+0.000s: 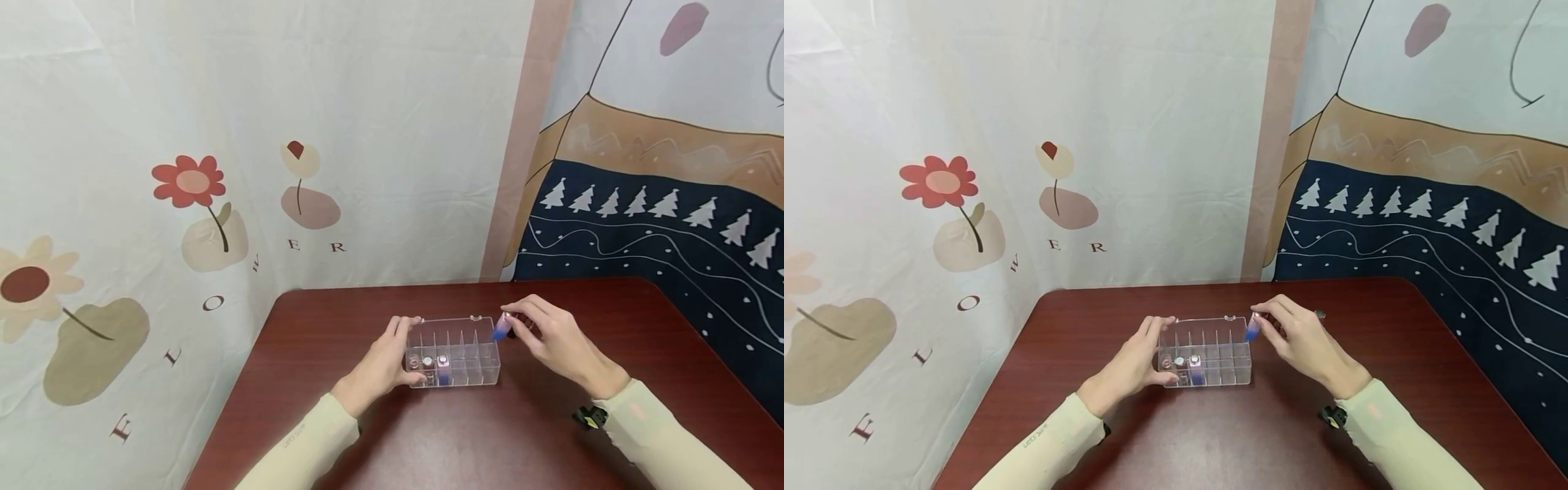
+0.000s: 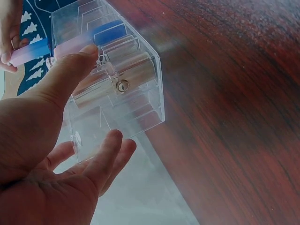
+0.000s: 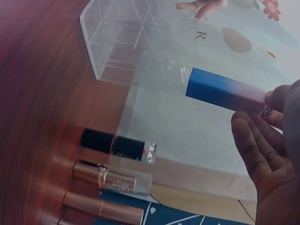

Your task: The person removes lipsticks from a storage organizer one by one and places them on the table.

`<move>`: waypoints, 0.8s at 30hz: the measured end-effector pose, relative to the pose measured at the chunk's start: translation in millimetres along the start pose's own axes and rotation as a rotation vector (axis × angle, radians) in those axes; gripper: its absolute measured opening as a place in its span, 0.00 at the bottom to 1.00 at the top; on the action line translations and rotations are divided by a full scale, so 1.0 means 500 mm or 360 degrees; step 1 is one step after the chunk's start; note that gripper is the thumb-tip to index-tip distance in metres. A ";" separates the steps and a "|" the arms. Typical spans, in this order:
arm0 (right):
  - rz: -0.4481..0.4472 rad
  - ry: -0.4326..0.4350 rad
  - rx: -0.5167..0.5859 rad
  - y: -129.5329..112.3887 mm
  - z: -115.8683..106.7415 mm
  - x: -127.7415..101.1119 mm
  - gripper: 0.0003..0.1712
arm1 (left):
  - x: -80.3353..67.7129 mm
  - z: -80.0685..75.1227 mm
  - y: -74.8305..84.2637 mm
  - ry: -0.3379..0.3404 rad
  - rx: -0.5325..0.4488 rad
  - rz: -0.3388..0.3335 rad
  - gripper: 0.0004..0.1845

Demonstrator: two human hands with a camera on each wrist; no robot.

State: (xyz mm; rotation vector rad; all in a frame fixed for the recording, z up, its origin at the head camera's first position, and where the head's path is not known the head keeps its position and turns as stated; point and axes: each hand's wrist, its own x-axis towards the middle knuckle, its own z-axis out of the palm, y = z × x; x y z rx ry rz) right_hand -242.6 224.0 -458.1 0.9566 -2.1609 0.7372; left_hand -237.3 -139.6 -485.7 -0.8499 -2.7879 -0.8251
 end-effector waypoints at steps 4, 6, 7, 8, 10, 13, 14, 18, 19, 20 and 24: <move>0.0027 0.0015 -0.0046 0.009 -0.010 -0.005 0.31 | 0.001 -0.005 0.009 -0.0027 0.0037 -0.0036 0.59; 0.0055 0.0008 -0.0058 0.013 -0.014 -0.009 0.31 | 0.001 -0.006 0.010 -0.0033 0.0046 -0.0042 0.59; 0.0068 0.0005 -0.0064 0.016 -0.015 -0.011 0.30 | 0.001 -0.005 0.009 -0.0033 0.0046 -0.0041 0.59; 0.0082 0.0000 -0.0069 0.018 -0.016 -0.014 0.29 | 0.001 -0.005 0.008 -0.0034 0.0039 -0.0043 0.59; 0.0110 -0.0011 -0.0083 0.023 -0.018 -0.019 0.27 | 0.002 -0.003 0.006 -0.0036 0.0021 -0.0052 0.59; 0.0137 -0.0021 -0.0107 0.031 -0.018 -0.028 0.25 | 0.002 -0.001 0.004 -0.0041 0.0008 -0.0065 0.59; 0.0143 -0.0024 -0.0108 0.033 -0.018 -0.031 0.25 | 0.002 -0.001 0.004 -0.0045 0.0002 -0.0071 0.59; 0.0160 -0.0036 -0.0108 0.043 -0.016 -0.041 0.24 | 0.003 0.000 0.003 -0.0036 0.0001 -0.0061 0.59; 0.0166 -0.0039 -0.0104 0.045 -0.015 -0.043 0.23 | 0.003 0.000 0.003 -0.0035 -0.0003 -0.0060 0.59; 0.0169 -0.0045 -0.0103 0.047 -0.014 -0.045 0.23 | 0.003 0.000 0.003 -0.0035 -0.0005 -0.0058 0.59; 0.0194 -0.0072 -0.0090 0.054 -0.009 -0.053 0.22 | 0.003 -0.001 0.004 -0.0042 -0.0007 -0.0059 0.59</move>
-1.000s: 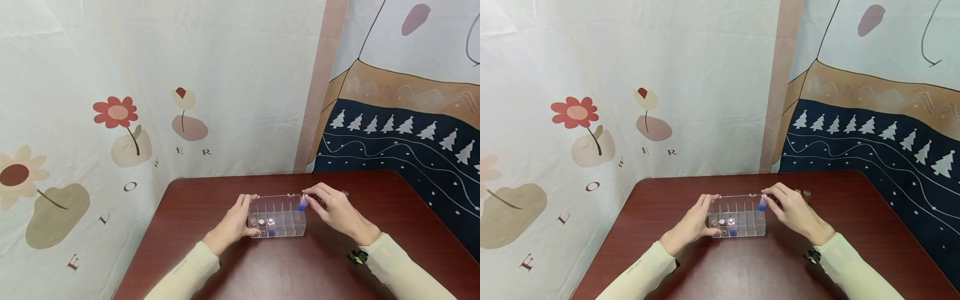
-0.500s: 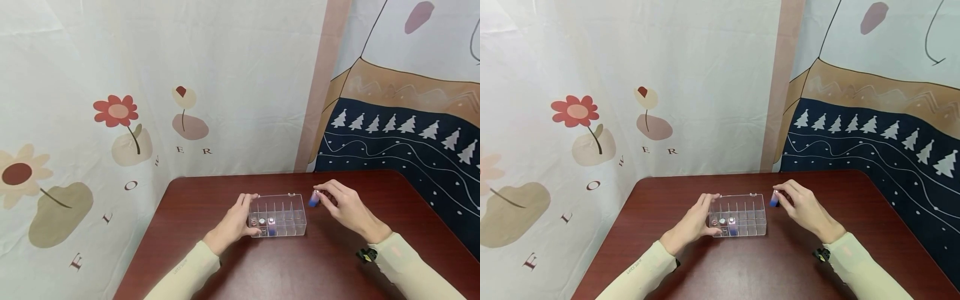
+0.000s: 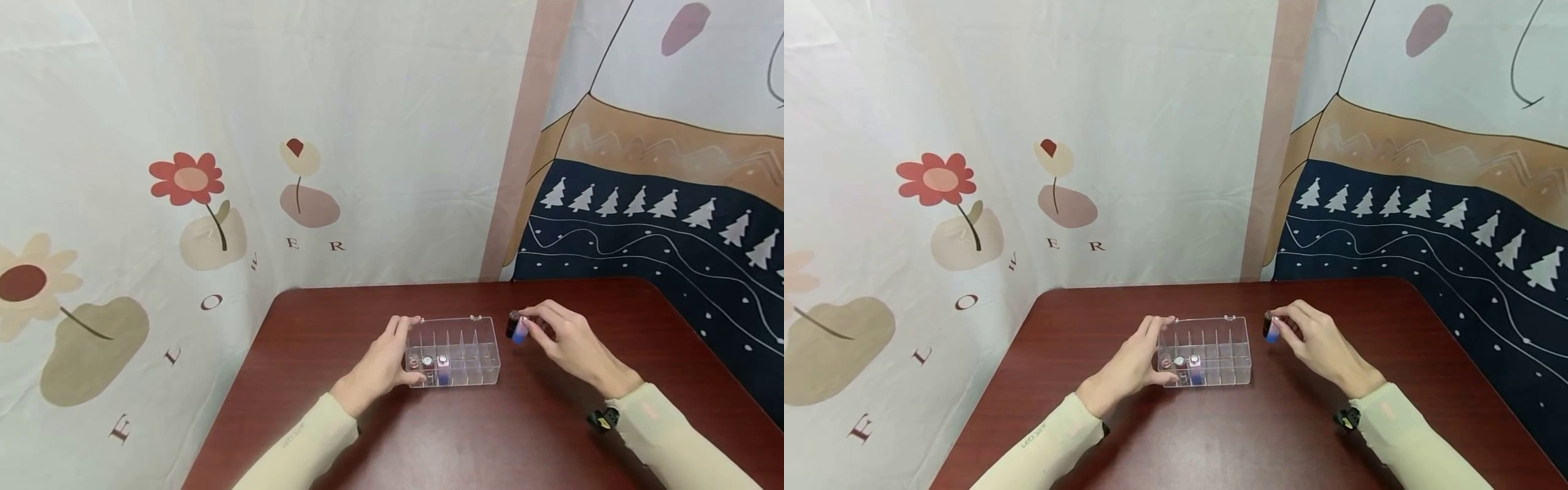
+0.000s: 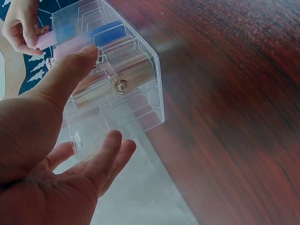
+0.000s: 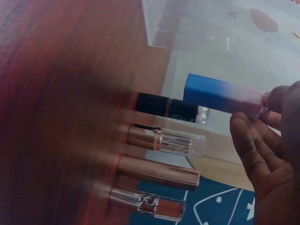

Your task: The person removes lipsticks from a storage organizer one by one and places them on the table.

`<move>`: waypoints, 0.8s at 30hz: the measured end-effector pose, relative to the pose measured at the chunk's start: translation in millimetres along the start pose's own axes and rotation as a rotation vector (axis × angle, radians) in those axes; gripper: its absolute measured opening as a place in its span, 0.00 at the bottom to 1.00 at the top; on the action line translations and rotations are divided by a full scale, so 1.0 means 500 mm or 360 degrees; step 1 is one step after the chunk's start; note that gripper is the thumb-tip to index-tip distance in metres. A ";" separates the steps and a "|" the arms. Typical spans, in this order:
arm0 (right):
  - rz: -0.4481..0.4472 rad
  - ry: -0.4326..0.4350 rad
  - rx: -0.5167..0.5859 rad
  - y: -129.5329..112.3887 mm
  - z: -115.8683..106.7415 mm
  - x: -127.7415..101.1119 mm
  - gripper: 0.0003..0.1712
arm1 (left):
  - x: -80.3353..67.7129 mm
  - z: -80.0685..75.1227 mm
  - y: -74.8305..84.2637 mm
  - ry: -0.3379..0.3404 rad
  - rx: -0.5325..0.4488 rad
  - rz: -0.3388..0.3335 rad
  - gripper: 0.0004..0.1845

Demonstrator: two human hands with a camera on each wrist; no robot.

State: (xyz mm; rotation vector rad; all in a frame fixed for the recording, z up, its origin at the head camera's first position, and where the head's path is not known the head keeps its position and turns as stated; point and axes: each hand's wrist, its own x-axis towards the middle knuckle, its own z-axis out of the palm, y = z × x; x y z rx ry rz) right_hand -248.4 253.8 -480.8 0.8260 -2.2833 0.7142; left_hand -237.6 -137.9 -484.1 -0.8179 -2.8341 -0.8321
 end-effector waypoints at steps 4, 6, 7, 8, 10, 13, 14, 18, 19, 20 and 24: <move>0.0031 -0.0028 0.0017 0.005 0.006 -0.008 0.21 | 0.000 -0.002 0.002 -0.0008 0.0009 -0.0009 0.58; 0.0041 -0.0039 0.0018 0.007 0.010 -0.011 0.20 | 0.001 -0.002 0.002 -0.0011 0.0011 -0.0019 0.58; 0.0055 -0.0050 0.0018 0.008 0.011 -0.013 0.19 | 0.001 -0.002 0.002 -0.0014 0.0013 -0.0025 0.58; 0.0067 -0.0061 0.0014 0.009 0.013 -0.015 0.19 | 0.001 -0.001 0.001 -0.0017 0.0012 -0.0029 0.58; 0.0091 -0.0087 0.0004 0.010 0.016 -0.018 0.17 | 0.001 -0.001 0.001 -0.0019 0.0013 -0.0035 0.58; 0.0120 -0.0122 -0.0015 0.014 0.021 -0.024 0.16 | 0.001 -0.001 0.001 -0.0019 0.0007 -0.0035 0.58; 0.0114 -0.0125 -0.0020 0.015 0.023 -0.026 0.16 | 0.000 -0.001 0.001 -0.0018 0.0005 -0.0032 0.58; 0.0075 -0.0126 -0.0024 0.018 0.030 -0.030 0.15 | 0.000 -0.001 0.002 -0.0015 0.0003 -0.0027 0.58; 0.0071 -0.0126 -0.0027 0.019 0.031 -0.031 0.14 | 0.000 -0.001 0.002 -0.0014 0.0005 -0.0024 0.58; 0.0070 -0.0127 -0.0029 0.019 0.032 -0.031 0.14 | 0.000 -0.001 0.002 -0.0012 0.0010 -0.0023 0.58; 0.0099 -0.0155 -0.0038 0.019 0.034 -0.034 0.14 | 0.001 -0.002 0.002 -0.0006 0.0016 -0.0016 0.58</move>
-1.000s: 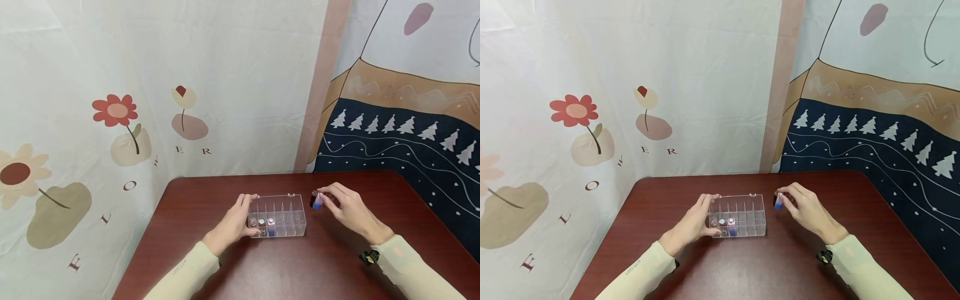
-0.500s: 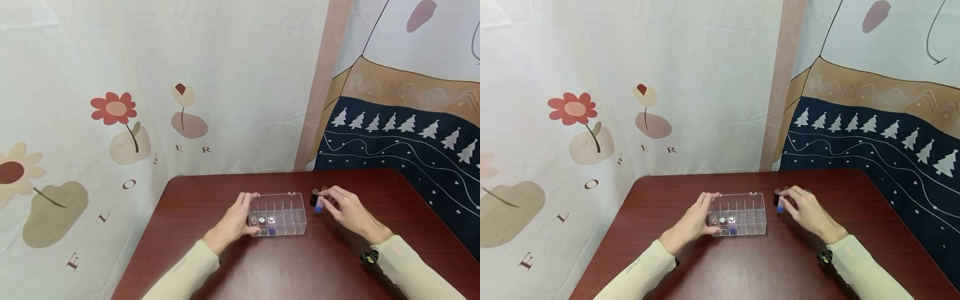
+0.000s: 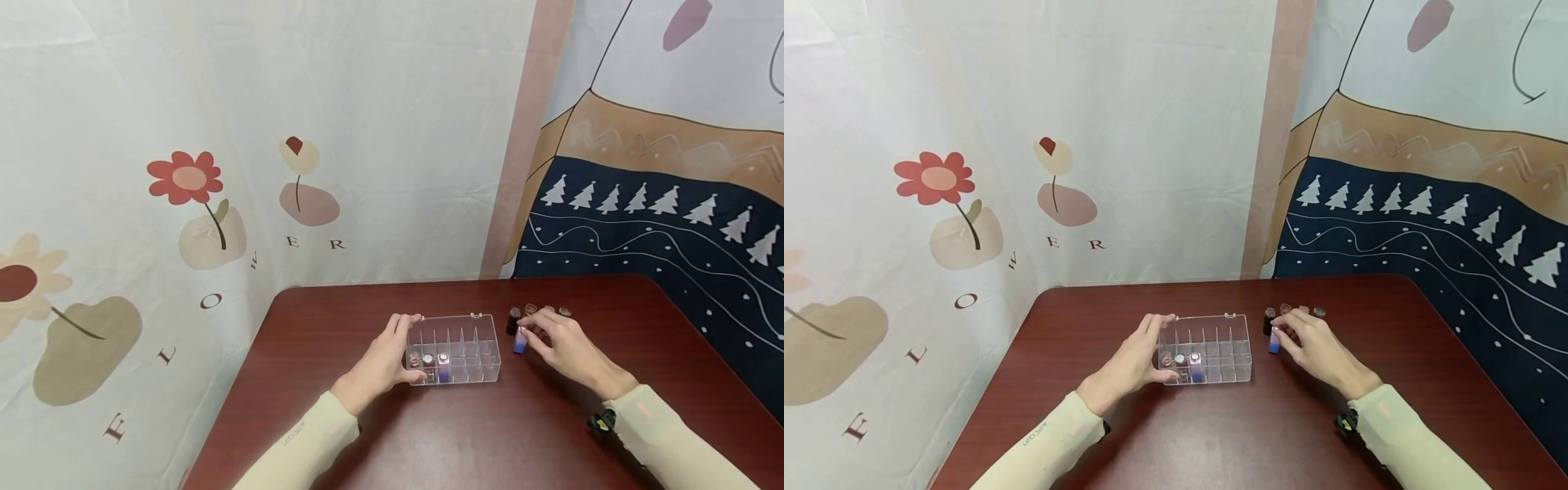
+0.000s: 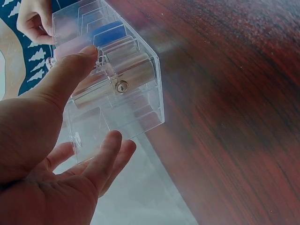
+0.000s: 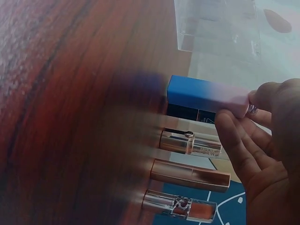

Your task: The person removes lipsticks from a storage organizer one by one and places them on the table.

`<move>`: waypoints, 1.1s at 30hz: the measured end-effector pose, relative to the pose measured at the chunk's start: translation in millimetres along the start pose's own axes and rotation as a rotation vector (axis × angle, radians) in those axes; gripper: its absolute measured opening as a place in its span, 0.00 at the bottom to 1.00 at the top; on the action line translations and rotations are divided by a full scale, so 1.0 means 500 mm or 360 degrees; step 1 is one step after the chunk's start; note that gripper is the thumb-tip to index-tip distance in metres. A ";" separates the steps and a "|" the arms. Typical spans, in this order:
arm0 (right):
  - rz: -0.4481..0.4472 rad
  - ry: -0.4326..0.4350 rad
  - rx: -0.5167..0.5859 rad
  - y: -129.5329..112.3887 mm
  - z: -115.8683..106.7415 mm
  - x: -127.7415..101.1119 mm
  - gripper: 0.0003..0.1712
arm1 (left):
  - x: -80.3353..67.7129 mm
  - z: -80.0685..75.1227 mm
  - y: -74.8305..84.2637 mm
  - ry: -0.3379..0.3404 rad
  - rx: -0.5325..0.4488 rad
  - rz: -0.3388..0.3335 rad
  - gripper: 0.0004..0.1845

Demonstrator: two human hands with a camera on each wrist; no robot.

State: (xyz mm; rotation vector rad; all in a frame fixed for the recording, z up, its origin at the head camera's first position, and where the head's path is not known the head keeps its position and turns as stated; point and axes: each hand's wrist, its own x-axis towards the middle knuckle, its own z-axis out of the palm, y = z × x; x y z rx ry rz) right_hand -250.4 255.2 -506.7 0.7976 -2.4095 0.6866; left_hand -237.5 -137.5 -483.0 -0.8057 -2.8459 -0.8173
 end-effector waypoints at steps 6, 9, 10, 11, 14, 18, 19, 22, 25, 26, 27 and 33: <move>0.0045 -0.0060 0.0017 -0.002 0.002 -0.002 0.13 | -0.001 0.001 -0.002 0.0026 0.0029 0.0045 0.59; 0.0070 -0.0087 0.0020 -0.003 0.002 -0.002 0.13 | -0.002 0.002 -0.003 0.0025 0.0022 0.0043 0.59; 0.0075 -0.0095 0.0021 -0.003 0.002 -0.002 0.13 | -0.002 0.002 -0.003 0.0023 0.0017 0.0039 0.59; 0.0080 -0.0102 0.0023 -0.003 0.002 -0.002 0.13 | -0.002 0.001 -0.002 0.0017 0.0011 0.0030 0.59; 0.0088 -0.0116 0.0029 -0.004 0.001 -0.002 0.13 | -0.003 0.000 -0.001 0.0011 0.0002 0.0021 0.59; 0.0096 -0.0121 0.0038 -0.005 0.002 -0.001 0.15 | -0.003 0.000 -0.001 0.0024 0.0021 0.0032 0.59; 0.0097 -0.0119 0.0037 -0.005 0.001 -0.001 0.15 | -0.003 0.000 0.000 0.0026 0.0022 0.0035 0.59; 0.0096 -0.0114 0.0036 -0.006 0.001 -0.001 0.15 | -0.003 -0.001 0.002 0.0021 0.0025 0.0024 0.59; 0.0087 -0.0103 0.0025 -0.007 -0.001 -0.001 0.16 | -0.003 -0.002 0.004 0.0025 0.0022 0.0022 0.59; 0.0083 -0.0099 0.0022 -0.008 -0.002 -0.001 0.16 | -0.003 -0.002 0.004 0.0024 0.0020 0.0020 0.58; 0.0078 -0.0095 0.0019 -0.008 -0.003 -0.001 0.16 | -0.004 -0.002 0.004 0.0020 0.0020 0.0019 0.58; 0.0059 -0.0076 -0.0006 -0.013 -0.012 -0.001 0.19 | -0.004 -0.001 0.003 0.0011 0.0016 0.0010 0.58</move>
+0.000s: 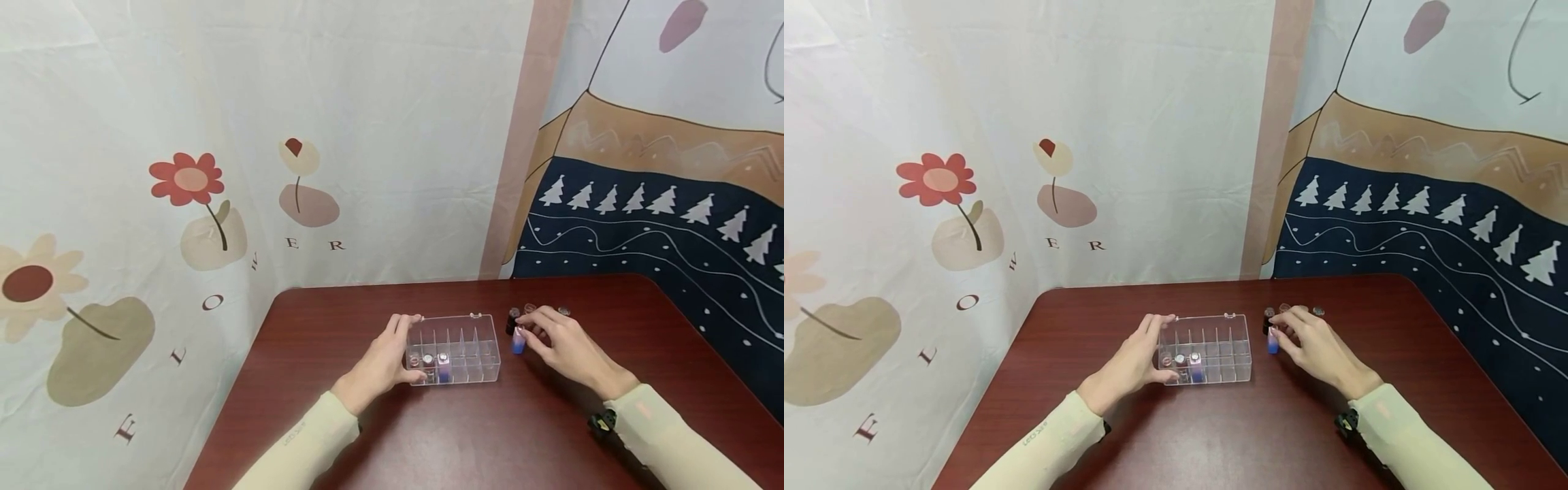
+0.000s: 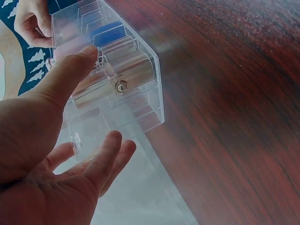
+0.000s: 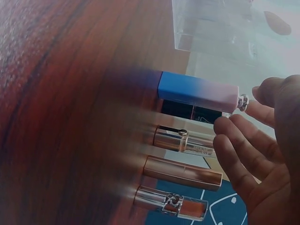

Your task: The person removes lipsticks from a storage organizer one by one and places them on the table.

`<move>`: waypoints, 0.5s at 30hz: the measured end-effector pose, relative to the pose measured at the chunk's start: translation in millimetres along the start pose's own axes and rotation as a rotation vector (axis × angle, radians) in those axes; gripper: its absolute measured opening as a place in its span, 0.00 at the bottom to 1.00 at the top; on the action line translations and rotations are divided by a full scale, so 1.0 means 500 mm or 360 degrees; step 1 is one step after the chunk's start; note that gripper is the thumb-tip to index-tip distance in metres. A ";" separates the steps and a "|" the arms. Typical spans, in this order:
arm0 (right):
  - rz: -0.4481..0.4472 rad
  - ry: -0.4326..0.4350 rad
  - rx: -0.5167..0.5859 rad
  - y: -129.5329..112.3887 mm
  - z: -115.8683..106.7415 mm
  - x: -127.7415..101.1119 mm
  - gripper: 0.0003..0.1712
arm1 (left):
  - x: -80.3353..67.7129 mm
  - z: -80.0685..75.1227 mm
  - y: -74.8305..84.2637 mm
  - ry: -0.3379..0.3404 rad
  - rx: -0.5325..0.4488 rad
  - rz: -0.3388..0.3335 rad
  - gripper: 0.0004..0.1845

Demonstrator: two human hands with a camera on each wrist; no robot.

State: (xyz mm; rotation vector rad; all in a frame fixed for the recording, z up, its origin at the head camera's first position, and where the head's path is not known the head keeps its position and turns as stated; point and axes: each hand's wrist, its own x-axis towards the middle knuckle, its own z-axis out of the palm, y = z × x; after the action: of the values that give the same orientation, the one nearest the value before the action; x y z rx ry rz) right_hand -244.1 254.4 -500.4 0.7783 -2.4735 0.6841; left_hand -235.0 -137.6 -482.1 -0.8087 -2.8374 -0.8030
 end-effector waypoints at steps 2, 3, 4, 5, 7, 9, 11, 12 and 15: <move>0.0000 0.0008 -0.0030 -0.001 -0.003 0.000 0.19 | 0.001 0.001 -0.001 0.0002 -0.0010 -0.0004 0.58; -0.0001 0.0015 -0.0049 -0.002 -0.004 -0.001 0.19 | 0.001 0.001 -0.002 0.0004 -0.0012 -0.0003 0.58; -0.0003 0.0024 -0.0068 -0.003 -0.005 -0.001 0.19 | 0.001 0.001 -0.002 0.0005 -0.0012 -0.0002 0.58; -0.0007 0.0035 -0.0083 -0.004 -0.006 -0.001 0.19 | 0.001 0.002 -0.002 0.0007 -0.0008 0.0004 0.58; -0.0023 0.0065 -0.0109 -0.007 -0.007 0.001 0.19 | 0.000 0.002 -0.002 0.0006 -0.0003 0.0010 0.59; -0.0060 0.0103 -0.0110 -0.012 -0.007 0.004 0.20 | 0.000 0.003 -0.003 0.0000 -0.0001 0.0008 0.59; -0.0115 0.0145 -0.0109 -0.018 -0.006 0.009 0.20 | 0.001 0.004 -0.004 -0.0004 -0.0001 0.0003 0.59; -0.0144 0.0163 -0.0114 -0.022 -0.005 0.012 0.20 | 0.002 0.004 -0.004 -0.0008 -0.0006 -0.0005 0.59; -0.0202 0.0190 -0.0123 -0.036 0.000 0.020 0.20 | 0.003 0.004 -0.004 -0.0011 -0.0009 -0.0014 0.59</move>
State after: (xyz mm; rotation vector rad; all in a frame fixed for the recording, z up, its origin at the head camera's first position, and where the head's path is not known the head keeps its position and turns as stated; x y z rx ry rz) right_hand -240.3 237.9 -489.1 0.8323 -2.3070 0.5686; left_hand -237.2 -137.4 -484.3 -0.8018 -2.8478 -0.8109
